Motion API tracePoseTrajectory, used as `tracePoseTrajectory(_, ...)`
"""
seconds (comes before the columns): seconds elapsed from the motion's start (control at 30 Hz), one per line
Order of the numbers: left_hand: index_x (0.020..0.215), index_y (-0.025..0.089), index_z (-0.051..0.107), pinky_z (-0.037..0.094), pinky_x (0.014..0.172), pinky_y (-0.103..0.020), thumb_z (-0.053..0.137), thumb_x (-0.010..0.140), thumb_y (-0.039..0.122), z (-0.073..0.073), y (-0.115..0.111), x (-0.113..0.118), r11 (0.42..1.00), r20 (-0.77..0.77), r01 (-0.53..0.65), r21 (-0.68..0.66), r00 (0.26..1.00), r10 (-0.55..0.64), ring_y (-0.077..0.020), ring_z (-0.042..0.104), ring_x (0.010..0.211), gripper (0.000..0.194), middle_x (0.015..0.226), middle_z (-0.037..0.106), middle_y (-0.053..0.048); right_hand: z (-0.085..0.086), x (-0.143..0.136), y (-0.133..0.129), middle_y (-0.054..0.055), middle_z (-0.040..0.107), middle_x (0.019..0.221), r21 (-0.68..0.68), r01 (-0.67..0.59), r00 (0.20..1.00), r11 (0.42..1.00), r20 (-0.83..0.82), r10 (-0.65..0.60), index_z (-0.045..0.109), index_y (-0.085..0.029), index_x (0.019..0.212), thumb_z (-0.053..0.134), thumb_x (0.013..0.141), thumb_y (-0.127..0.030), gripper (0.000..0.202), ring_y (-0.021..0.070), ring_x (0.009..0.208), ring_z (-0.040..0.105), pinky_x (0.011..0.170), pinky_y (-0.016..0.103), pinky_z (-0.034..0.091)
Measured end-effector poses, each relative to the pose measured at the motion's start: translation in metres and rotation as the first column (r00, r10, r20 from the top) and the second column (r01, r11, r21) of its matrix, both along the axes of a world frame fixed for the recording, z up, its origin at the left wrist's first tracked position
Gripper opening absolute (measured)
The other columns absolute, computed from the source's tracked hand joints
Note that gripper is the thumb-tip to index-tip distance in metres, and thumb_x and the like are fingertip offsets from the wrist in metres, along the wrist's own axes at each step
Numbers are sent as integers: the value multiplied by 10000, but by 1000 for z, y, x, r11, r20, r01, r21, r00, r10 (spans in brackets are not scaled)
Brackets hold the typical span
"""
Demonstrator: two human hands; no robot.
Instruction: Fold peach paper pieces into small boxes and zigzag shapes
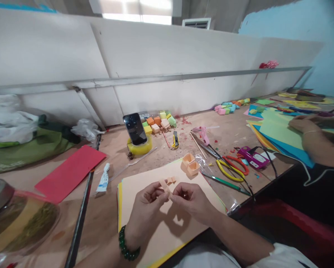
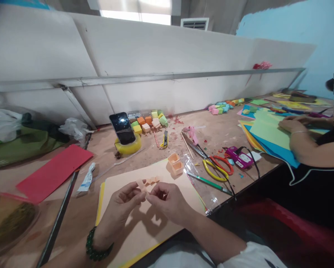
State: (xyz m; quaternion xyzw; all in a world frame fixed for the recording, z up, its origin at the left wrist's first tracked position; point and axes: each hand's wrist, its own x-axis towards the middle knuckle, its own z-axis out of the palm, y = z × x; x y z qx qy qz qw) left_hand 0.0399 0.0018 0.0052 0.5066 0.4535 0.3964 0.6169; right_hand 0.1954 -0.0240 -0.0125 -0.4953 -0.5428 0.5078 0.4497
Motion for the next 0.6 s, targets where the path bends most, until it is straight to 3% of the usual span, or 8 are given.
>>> tracePoseTrajectory(0.23, 569, 140, 637, 377, 529, -203, 752, 609, 442, -4, 0, -2, 993, 3, 65, -94, 998, -65, -93, 426, 545, 326, 544, 527, 17, -5, 1, -2, -40, 449, 551, 35, 6, 996, 999, 89, -9, 517, -169, 600, 644, 758, -429, 329, 80, 514, 365, 475, 216, 297)
tracePoseTrajectory(0.4, 535, 141, 598, 341, 496, -213, 728, 614, 500, 2, 0, -2, 985, -75, 148, -83, 985, -154, -86, 401, 492, 390, 486, 483, 31, 0, 4, -1, -30, 515, 626, 67, 51, 999, 996, -21, -50, 596, -172, 769, 674, 721, -393, 239, 92, 550, 434, 508, 218, 357)
tracePoseTrajectory(0.6, 550, 134, 614, 298, 483, -216, 697, 590, 485, 4, 0, 1, 973, -164, 186, -137, 964, -208, -85, 381, 489, 363, 481, 477, 30, -1, 5, 1, -11, 585, 635, 103, 37, 999, 994, 22, -39, 614, -167, 692, 633, 780, -333, 188, 100, 568, 497, 531, 219, 404)
